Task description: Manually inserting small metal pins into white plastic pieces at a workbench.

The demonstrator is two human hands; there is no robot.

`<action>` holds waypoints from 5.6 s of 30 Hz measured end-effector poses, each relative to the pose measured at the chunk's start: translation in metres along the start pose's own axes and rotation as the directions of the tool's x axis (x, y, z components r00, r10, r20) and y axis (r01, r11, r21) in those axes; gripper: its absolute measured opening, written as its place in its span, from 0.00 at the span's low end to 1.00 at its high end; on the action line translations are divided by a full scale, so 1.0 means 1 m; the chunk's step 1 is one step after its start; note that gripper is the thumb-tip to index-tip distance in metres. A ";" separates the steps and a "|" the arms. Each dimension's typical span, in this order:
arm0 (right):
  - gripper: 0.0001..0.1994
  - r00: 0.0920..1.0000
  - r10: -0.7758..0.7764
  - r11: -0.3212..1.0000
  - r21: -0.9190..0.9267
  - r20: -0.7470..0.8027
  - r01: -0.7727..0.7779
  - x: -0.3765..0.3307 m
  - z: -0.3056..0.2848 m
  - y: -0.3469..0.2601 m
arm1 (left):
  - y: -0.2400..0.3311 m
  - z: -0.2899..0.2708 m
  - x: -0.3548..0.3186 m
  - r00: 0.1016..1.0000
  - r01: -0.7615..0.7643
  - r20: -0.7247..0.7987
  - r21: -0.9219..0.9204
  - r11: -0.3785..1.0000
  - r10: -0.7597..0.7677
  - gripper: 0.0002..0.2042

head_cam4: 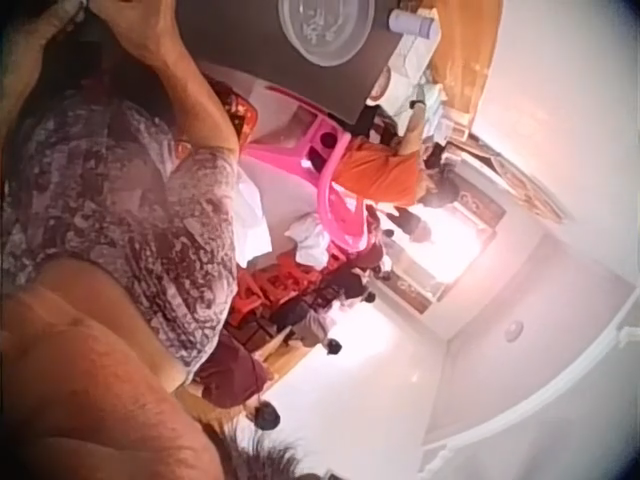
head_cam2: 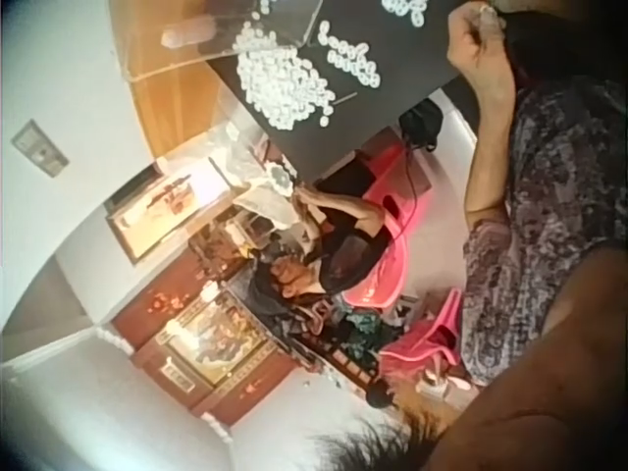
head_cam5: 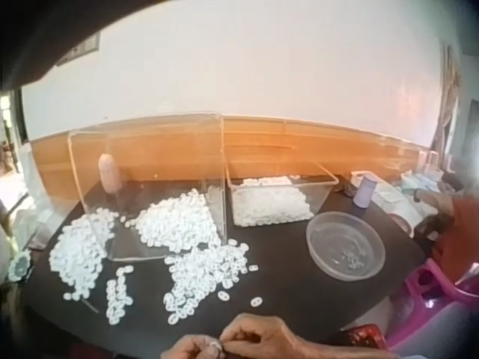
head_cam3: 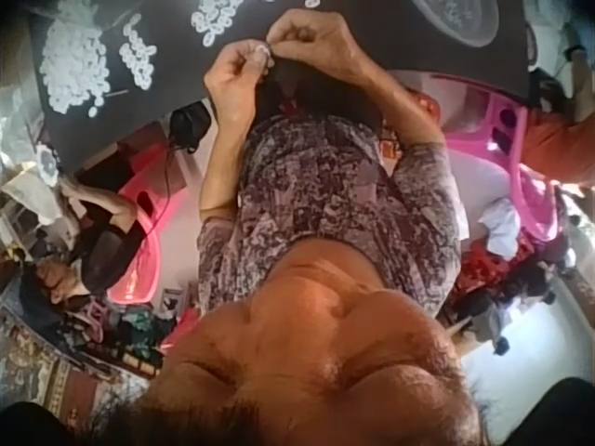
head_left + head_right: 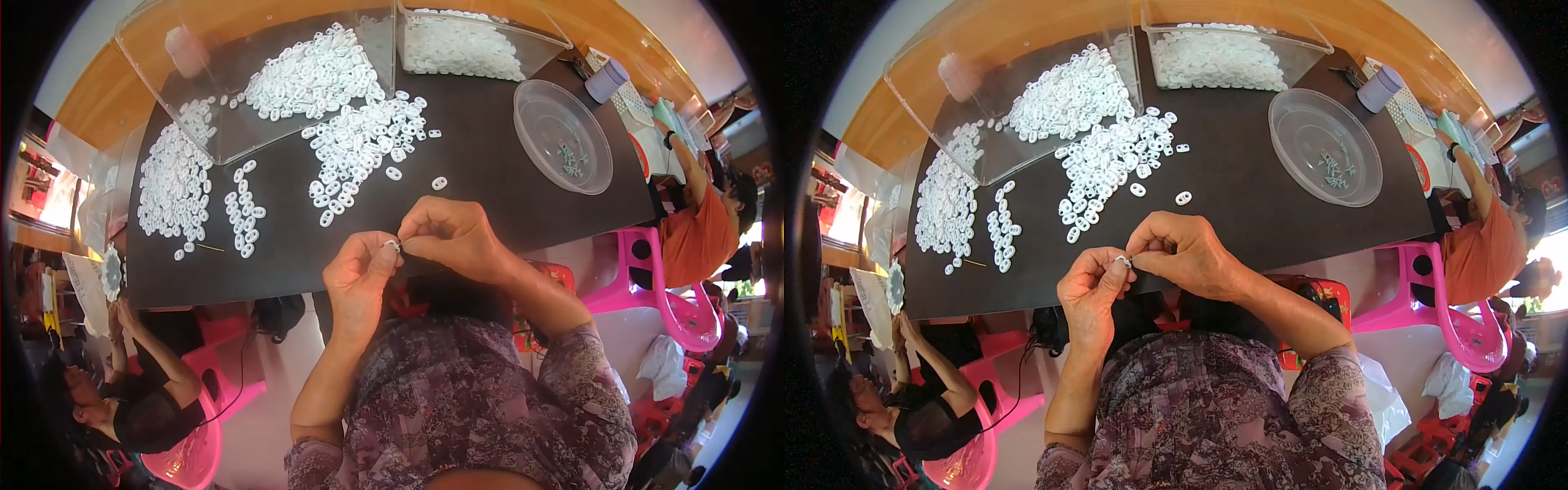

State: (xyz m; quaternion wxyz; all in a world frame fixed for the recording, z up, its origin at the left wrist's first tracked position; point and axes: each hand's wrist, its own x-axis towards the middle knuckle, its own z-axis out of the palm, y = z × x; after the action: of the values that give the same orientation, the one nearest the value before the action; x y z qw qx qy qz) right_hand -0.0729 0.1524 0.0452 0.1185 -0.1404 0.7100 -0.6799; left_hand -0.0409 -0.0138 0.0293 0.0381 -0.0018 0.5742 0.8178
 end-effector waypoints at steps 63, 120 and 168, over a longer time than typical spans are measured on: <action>0.02 0.863 -0.486 0.777 -0.520 -0.139 0.354 0.001 0.041 0.031 | -0.030 -0.005 -0.008 0.883 -0.335 -0.042 0.639 0.692 0.467 0.05; 0.04 0.981 0.010 0.978 0.206 -0.191 0.030 0.006 0.038 0.016 | -0.005 -0.004 -0.008 0.974 -0.052 -0.215 0.069 0.996 0.066 0.07; 0.13 0.811 -0.563 0.738 -0.540 -0.161 0.405 -0.007 0.049 0.017 | -0.004 -0.014 -0.013 0.979 -0.119 -0.162 0.022 0.993 0.121 0.08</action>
State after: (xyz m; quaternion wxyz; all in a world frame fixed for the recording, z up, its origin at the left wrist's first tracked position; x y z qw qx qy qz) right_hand -0.0489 0.1098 0.0253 -0.2178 -0.2375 0.8028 -0.5017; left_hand -0.0286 -0.0265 0.0211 -0.0585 -0.0339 0.5794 0.8122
